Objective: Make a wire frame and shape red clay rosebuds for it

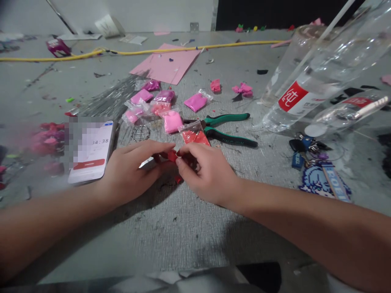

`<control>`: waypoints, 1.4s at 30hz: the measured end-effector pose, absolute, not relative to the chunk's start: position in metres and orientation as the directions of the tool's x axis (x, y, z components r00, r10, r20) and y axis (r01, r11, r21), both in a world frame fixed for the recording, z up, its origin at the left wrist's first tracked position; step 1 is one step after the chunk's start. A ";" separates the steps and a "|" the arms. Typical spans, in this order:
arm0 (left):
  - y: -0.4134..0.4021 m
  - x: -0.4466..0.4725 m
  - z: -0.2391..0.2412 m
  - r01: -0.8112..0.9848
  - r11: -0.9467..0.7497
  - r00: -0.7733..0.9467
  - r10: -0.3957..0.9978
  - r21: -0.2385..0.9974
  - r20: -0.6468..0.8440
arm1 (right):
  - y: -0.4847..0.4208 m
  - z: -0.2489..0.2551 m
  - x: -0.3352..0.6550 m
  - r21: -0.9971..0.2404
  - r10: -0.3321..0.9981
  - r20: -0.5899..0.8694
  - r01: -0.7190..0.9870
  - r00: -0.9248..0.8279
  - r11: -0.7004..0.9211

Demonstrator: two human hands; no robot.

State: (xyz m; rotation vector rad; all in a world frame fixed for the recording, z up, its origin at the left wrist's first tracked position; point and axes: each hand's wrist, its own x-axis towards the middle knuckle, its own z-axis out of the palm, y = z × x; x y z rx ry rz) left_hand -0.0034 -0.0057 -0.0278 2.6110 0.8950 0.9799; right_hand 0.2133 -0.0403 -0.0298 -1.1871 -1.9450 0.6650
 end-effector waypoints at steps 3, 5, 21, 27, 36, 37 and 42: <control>-0.005 -0.004 -0.030 0.420 -0.844 0.611 0.535 0.333 0.583 | -0.040 -0.031 0.214 -0.720 0.882 0.345 0.513 -0.320 0.468; -0.005 -0.004 -0.032 0.396 -0.865 0.621 0.500 0.308 0.604 | -0.039 -0.030 0.214 -0.718 0.885 0.326 0.522 -0.332 0.460; -0.008 -0.005 -0.031 0.340 -0.883 0.652 0.470 0.325 0.596 | -0.041 -0.024 0.214 -0.782 0.903 0.230 0.484 -0.364 0.394; -0.013 -0.005 -0.024 0.401 -0.856 0.634 0.516 0.326 0.576 | -0.036 -0.031 0.218 -0.905 0.956 0.186 0.339 -0.229 0.257; 0.003 -0.005 -0.038 0.521 -0.816 0.660 0.571 0.250 0.488 | -0.038 -0.033 0.216 -0.917 0.955 0.193 0.306 -0.226 0.258; 0.004 -0.005 -0.040 0.532 -0.812 0.663 0.577 0.241 0.477 | -0.038 -0.033 0.215 -0.928 0.958 0.188 0.279 -0.218 0.246; 0.003 -0.006 -0.043 0.544 -0.804 0.677 0.590 0.242 0.441 | -0.040 -0.030 0.213 -0.963 0.976 0.109 0.223 -0.188 0.150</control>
